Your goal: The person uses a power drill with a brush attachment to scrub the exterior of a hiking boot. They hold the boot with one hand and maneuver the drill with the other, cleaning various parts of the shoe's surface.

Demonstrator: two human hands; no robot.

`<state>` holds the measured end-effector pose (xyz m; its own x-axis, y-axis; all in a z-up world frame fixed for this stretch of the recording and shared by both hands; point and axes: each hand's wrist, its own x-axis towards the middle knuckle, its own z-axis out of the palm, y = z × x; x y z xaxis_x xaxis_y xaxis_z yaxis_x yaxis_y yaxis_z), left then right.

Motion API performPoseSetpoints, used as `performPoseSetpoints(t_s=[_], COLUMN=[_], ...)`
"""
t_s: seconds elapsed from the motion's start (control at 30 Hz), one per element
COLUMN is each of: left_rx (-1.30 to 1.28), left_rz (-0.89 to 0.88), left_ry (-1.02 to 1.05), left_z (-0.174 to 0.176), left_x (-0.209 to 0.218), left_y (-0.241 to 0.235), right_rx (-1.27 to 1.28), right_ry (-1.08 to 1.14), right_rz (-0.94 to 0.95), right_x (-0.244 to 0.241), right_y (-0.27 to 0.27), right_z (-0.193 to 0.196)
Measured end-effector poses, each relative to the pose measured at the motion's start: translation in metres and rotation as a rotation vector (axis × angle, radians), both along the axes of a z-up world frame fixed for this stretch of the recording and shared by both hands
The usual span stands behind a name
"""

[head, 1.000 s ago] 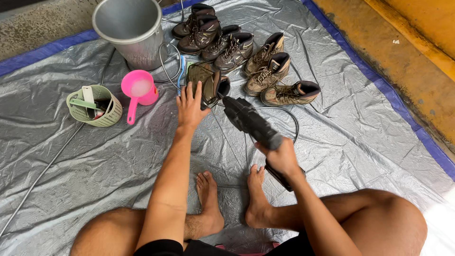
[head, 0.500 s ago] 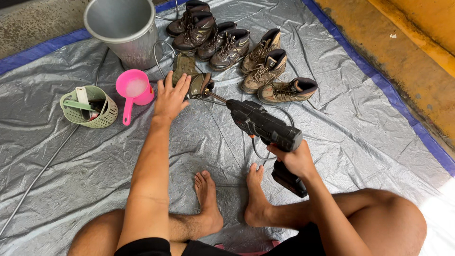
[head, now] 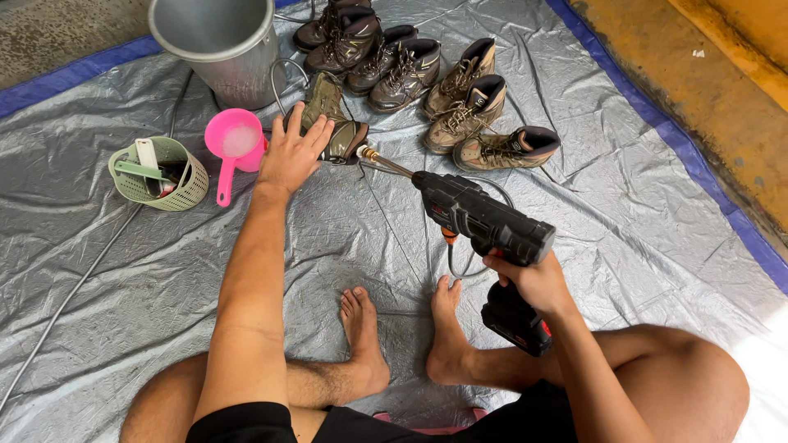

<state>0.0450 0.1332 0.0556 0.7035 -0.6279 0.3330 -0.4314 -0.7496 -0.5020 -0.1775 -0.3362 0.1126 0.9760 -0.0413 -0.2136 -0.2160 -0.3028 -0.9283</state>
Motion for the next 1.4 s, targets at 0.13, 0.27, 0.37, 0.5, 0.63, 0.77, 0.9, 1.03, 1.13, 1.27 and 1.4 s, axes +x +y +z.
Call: performPoseSetpoints(t_s=[0.13,0.27,0.37,0.5,0.63,0.77,0.9,1.03,1.13,1.27,1.4], left_rx=[-0.006,-0.029,-0.055,-0.053,-0.063,-0.065,-0.060,-0.058,-0.083,-0.245,-0.462], left_rz=[-0.005,0.012,0.035,0.080,0.102,0.138,0.140,0.165,0.225,0.313,0.361], left_ry=[0.002,0.003,0.010,0.043,0.048,0.071,0.078,0.100,0.209,0.349,0.549], left_z=[-0.006,-0.012,-0.023,-0.045,-0.049,-0.052,-0.046,-0.059,-0.062,-0.082,-0.079], left_x=[0.007,0.010,0.020,0.032,0.032,0.035,0.033,0.048,0.048,0.058,0.047], left_y=[-0.001,-0.002,-0.001,0.006,0.009,0.021,0.028,0.036,0.037,0.043,0.047], right_rx=[0.086,0.042,-0.052,-0.145,-0.176,-0.210,-0.208,-0.217,-0.229,-0.285,-0.285], right_ry=[-0.022,-0.012,0.017,0.057,0.047,0.032,0.004,-0.039,-0.153,-0.195,-0.185], right_rz=[-0.012,-0.021,-0.028,-0.029,-0.007,0.007,0.009,0.026,0.116,0.136,0.147], right_x=[-0.006,-0.012,-0.012,-0.005,0.013,0.020,0.020,0.028,0.033,0.036,0.038], right_y=[0.001,0.001,0.006,0.020,0.039,0.041,0.039,0.034,0.024,0.007,-0.005], right_z=[0.007,0.010,0.021,0.019,0.024,0.035,0.035,0.031,0.015,0.018,0.011])
